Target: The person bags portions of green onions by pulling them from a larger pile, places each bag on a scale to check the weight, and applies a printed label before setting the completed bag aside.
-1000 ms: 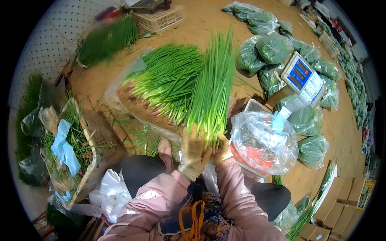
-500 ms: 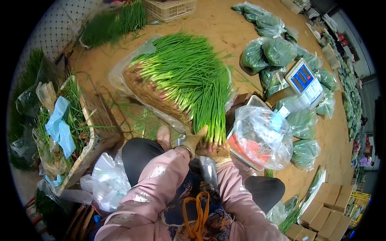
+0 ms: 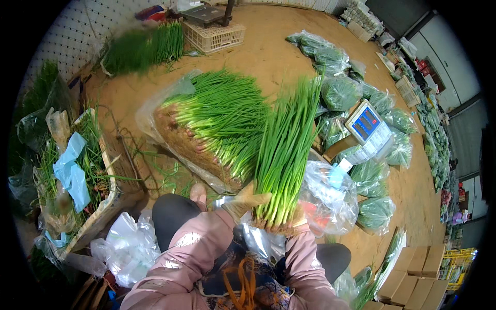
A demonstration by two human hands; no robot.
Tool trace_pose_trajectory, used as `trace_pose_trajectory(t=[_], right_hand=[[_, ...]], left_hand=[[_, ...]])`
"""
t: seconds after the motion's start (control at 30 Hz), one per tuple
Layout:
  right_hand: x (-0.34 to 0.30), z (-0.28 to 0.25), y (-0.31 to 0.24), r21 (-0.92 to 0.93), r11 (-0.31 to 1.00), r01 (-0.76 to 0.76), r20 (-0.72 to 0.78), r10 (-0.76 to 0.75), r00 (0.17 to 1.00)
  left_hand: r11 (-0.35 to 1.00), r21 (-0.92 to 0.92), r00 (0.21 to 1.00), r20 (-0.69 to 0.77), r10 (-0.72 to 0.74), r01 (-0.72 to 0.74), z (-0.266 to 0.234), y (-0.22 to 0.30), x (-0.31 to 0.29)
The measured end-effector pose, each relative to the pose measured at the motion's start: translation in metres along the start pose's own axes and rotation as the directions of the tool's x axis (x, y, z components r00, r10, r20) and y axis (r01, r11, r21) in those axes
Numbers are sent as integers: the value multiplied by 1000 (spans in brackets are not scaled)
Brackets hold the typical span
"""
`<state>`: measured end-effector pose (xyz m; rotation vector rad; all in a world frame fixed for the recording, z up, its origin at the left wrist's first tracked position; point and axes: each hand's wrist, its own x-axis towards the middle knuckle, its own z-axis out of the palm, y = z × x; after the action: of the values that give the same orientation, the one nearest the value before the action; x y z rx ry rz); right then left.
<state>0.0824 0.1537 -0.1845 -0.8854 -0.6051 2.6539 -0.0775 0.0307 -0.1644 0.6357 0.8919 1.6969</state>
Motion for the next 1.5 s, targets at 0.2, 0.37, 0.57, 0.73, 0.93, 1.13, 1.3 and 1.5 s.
trace_pose_trajectory(t=[0.2,0.37,0.57,0.73,0.93,1.13,1.3,1.5], right_hand=[[-17,9,-1,-132,988,-81,76,91,993],[-34,-9,-16,-170,977,-127,172,156,973],[-62,-47,-10,-347,928,134,-222,-221,950],[-47,-144,24,-746,663,63,-246,-363,899],[-64,-82,-13,-953,12,-302,-291,-308,906],[-42,-48,-105,-972,-74,-223,-152,-529,835],[2,19,-164,-706,-706,-47,288,-347,892],[69,37,-170,-301,-954,1,103,-32,994]], left_hand=[[833,-403,924,129,-360,380,-12,-14,-4],[845,-444,952,85,-293,299,2,-50,15],[884,-282,921,1,-389,373,23,-88,28],[911,-209,929,-30,-369,355,40,-137,27],[948,-10,926,-209,-313,318,43,-159,33],[933,-93,892,-273,-360,348,56,-140,35],[913,-176,875,-268,-403,367,63,-139,39],[953,-96,886,-353,-303,288,63,-161,43]])
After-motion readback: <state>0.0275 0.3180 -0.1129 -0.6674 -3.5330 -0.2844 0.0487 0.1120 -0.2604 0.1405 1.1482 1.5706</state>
